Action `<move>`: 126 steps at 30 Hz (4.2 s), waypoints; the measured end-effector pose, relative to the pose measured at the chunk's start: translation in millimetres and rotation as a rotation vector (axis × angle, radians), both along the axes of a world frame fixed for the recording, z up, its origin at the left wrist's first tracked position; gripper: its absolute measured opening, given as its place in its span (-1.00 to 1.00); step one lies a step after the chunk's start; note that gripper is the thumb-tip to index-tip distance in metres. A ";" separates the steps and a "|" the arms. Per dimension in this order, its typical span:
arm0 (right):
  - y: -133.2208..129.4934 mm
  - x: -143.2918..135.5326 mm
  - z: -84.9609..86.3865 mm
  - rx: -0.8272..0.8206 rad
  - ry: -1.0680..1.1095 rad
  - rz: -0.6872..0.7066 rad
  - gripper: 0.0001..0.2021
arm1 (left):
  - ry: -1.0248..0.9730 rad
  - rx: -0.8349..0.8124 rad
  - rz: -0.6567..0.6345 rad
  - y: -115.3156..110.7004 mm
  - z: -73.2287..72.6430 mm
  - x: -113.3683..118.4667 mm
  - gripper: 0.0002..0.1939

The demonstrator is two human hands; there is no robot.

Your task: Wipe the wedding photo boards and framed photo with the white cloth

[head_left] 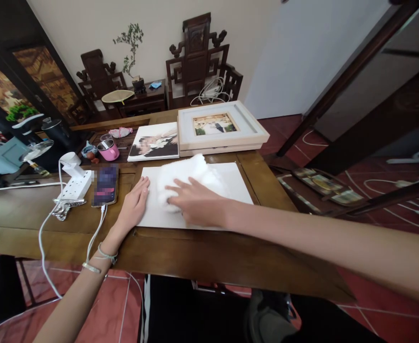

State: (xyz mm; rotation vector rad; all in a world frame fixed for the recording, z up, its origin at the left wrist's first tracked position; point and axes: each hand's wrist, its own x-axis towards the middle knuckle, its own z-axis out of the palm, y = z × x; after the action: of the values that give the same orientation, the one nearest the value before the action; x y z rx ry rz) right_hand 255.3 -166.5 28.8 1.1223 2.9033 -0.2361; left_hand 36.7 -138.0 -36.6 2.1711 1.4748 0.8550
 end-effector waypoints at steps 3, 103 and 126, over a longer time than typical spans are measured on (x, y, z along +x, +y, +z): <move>31.9 -6.4 0.5 0.001 0.097 -0.109 -0.57 | 0.014 0.019 -0.011 1.2 -1.8 -1.1 -0.54; 14.4 18.6 -12.6 -0.087 0.036 -0.218 -0.38 | 0.047 0.032 -0.029 0.8 -3.3 -4.7 -0.55; 46.5 -9.4 -19.2 0.074 0.069 -0.149 -0.45 | 0.053 0.024 -0.032 1.4 -3.3 -3.8 -0.53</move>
State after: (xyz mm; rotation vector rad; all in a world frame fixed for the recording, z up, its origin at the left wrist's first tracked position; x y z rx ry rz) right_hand 245.9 -119.9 9.7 1.3715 2.9123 -0.1755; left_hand 32.9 -136.7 -39.9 2.2453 1.4570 0.8146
